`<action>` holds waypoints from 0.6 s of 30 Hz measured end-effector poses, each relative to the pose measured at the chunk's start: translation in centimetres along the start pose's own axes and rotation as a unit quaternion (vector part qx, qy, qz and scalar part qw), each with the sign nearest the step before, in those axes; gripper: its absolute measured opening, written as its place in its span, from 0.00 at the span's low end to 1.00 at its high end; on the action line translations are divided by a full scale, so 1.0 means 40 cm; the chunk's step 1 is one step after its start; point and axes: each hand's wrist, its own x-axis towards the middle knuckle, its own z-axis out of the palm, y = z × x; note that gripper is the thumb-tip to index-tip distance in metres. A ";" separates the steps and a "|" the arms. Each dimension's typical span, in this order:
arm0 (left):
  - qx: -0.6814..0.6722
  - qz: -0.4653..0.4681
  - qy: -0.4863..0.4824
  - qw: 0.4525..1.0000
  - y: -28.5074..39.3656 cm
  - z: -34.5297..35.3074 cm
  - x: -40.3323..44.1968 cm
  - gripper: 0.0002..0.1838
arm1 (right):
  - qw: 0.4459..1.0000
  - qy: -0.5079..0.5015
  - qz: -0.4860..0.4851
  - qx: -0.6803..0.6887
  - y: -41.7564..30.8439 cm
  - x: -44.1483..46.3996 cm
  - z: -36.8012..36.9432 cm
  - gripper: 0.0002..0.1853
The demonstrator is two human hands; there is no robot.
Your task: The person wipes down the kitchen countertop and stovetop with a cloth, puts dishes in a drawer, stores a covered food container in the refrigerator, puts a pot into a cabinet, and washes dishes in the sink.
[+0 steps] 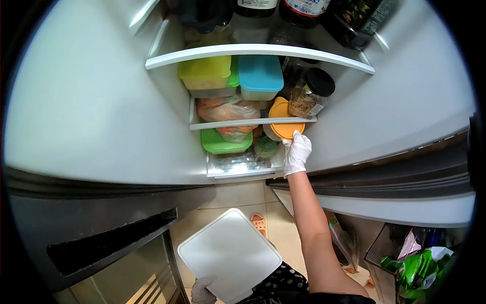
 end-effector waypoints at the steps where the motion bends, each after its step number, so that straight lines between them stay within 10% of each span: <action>1: -0.007 0.001 -0.001 1.000 0.002 0.005 -0.001 0.24 | 1.000 0.027 -0.012 0.000 0.002 0.008 0.001 0.06; 13: -0.020 0.014 -0.029 0.999 0.016 0.006 0.001 0.23 | 0.994 0.051 0.089 0.032 0.047 0.083 0.025 0.11; 16: 0.312 0.218 -0.081 0.921 0.001 -0.022 -0.001 0.21 | 0.992 0.023 0.125 -0.020 0.049 0.069 0.002 0.10; 18: 0.123 0.101 -0.024 0.987 0.030 0.060 0.017 0.33 | 0.985 0.008 0.156 -0.077 0.021 0.016 -0.015 0.09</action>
